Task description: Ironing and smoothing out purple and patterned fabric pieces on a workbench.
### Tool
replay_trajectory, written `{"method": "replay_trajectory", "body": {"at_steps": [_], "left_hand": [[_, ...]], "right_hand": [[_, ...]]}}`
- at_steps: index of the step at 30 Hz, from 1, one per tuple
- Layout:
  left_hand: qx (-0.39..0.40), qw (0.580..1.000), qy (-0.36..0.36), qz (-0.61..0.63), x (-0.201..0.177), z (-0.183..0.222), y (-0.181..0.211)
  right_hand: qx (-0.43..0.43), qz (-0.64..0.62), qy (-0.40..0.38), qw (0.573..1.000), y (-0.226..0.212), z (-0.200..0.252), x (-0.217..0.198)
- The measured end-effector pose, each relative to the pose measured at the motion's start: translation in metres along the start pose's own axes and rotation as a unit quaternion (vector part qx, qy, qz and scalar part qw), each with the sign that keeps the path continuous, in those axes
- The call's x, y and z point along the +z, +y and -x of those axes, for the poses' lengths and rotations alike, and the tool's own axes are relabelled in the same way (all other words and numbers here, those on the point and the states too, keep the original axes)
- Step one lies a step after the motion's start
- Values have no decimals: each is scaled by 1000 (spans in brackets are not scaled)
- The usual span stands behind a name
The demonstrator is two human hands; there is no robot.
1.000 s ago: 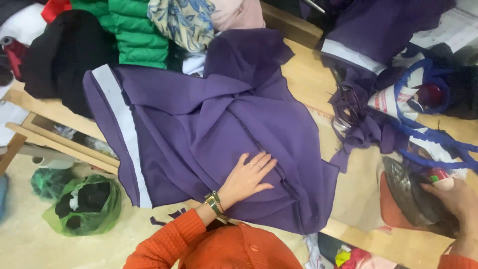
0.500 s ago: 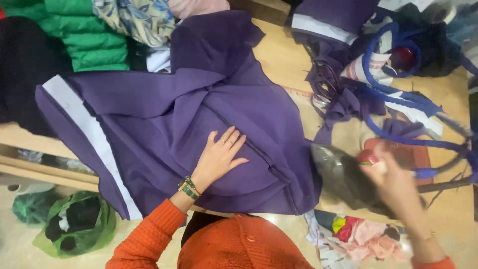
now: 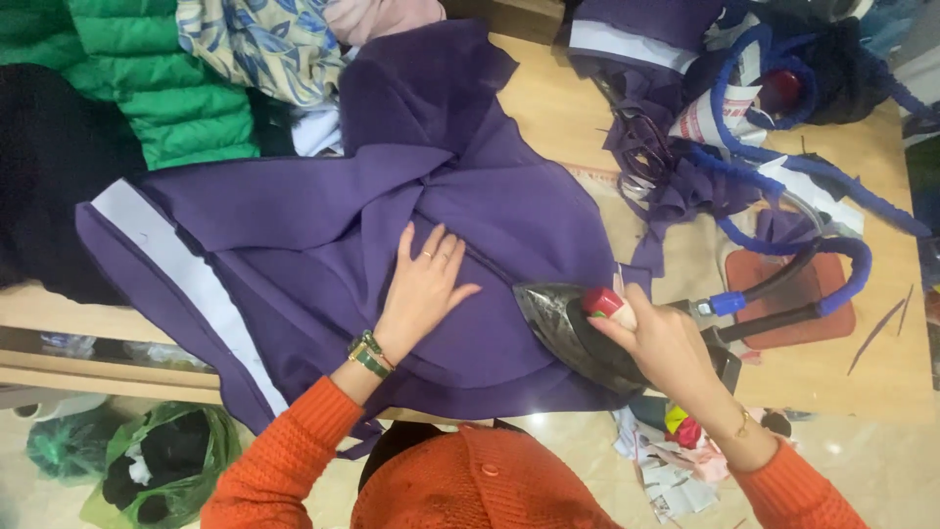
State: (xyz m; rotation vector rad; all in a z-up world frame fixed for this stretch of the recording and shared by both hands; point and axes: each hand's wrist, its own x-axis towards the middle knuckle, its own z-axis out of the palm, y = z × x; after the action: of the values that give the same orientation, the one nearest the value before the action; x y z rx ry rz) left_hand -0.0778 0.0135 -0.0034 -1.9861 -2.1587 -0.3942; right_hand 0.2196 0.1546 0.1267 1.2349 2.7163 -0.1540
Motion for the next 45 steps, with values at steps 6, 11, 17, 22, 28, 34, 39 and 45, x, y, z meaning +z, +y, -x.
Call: {"method": "replay_trajectory", "body": {"at_steps": [6, 11, 17, 22, 28, 34, 39, 45], "left_hand": [[18, 999, 31, 2, 9, -8, -50], [5, 1000, -12, 3, 10, -16, -91], [6, 999, 43, 3, 16, -5, -122], [-127, 977, 18, 169, 11, -15, -127], [-224, 934, -21, 277, -4, -21, -128], [-257, 909, -36, 326, 5, -21, -133], [-272, 897, -47, 345, -1, -22, -133], [-297, 791, 109, 524, -10, -15, -125]], "right_hand": [[-12, -28, -28, 999, -55, -26, -30], [-26, -50, -39, 998, -98, -62, -41], [-70, -72, -20, 995, -151, -108, -49], [-91, -78, -1, 993, -174, -145, -46], [-85, -64, -6, 994, -145, -116, -46], [13, -29, -74, 997, -82, -55, -37], [21, -29, -97, 995, -96, -59, -47], [-78, -72, -32, 994, -172, -130, -55]]}}
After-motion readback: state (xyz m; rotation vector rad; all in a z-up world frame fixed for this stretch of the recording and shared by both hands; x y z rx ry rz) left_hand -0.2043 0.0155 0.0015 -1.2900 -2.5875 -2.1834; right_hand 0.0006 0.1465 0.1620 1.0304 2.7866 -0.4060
